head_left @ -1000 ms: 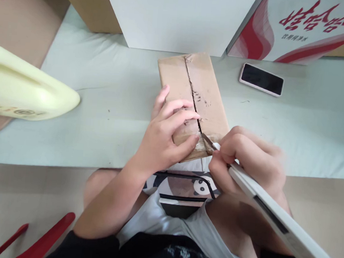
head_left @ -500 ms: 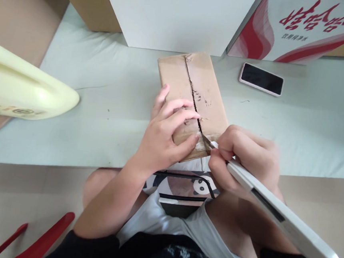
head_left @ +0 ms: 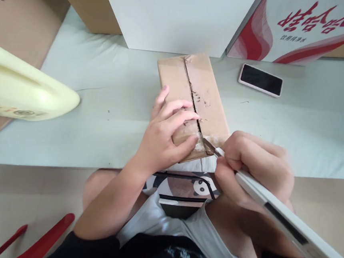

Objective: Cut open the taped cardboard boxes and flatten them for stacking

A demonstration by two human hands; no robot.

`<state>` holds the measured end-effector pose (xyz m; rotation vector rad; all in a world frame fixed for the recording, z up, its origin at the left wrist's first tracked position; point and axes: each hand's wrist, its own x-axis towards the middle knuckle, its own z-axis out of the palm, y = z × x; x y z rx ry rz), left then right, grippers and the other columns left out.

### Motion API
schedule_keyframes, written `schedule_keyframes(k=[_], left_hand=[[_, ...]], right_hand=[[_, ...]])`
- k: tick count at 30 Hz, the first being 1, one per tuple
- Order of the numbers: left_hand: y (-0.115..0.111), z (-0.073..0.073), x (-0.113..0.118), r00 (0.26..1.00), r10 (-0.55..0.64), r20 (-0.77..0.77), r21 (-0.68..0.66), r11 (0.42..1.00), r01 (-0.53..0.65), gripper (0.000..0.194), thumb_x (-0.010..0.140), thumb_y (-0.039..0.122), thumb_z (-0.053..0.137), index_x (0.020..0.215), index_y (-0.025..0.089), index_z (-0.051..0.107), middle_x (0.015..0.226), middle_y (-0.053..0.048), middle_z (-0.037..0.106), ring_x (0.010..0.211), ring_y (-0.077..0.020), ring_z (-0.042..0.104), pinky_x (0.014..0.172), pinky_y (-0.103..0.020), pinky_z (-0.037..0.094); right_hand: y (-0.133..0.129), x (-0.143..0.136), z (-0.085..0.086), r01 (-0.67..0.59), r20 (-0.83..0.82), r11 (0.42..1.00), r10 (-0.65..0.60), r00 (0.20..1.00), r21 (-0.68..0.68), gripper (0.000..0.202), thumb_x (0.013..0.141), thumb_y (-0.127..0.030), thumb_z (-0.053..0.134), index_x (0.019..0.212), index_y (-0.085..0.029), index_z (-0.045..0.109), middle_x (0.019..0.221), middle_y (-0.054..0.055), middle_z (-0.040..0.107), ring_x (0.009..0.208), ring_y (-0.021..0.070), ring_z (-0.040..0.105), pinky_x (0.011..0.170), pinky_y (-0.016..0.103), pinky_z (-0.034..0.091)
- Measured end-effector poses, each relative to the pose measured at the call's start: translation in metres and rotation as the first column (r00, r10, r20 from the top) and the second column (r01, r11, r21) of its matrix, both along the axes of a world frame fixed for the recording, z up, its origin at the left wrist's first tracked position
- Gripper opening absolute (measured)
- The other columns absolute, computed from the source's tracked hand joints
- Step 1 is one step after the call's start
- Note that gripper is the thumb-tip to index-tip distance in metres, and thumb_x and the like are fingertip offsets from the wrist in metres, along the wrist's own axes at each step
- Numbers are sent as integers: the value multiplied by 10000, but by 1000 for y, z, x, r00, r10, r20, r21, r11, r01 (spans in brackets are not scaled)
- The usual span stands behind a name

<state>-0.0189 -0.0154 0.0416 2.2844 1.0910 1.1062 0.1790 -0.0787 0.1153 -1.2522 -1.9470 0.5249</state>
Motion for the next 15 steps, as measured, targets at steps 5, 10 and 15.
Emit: schedule_keyframes(k=[5, 10, 15], left_hand=[[0, 1, 0, 1000, 3, -15, -24, 1000, -4, 264, 975, 497, 630, 1165, 316, 660, 1302, -73, 673, 1481, -330, 503, 1373, -661, 219], [0, 2, -1, 999, 10, -46, -54, 998, -12, 270, 965, 513, 633, 1160, 329, 666, 1303, -68, 678, 1492, -333, 488, 1381, -666, 187], [1, 2, -1, 999, 6, -43, -41, 999, -8, 272, 969, 518, 627, 1161, 331, 672, 1304, -66, 678, 1472, -324, 512, 1384, -648, 204]], right_hand=[[3, 2, -4, -18, 22, 1000, 17, 1000, 8, 332, 638, 25, 516, 721, -226, 316, 634, -71, 367, 545, 60, 256, 464, 240, 210], [6, 4, -7, -36, 32, 999, 37, 999, -11, 325, 638, 9, 525, 722, -222, 311, 630, -77, 373, 538, 54, 263, 466, 224, 215], [6, 6, -2, -29, 76, 998, 33, 997, -51, 318, 667, 1, 527, 717, -228, 312, 614, -69, 379, 543, 72, 270, 475, 238, 231]])
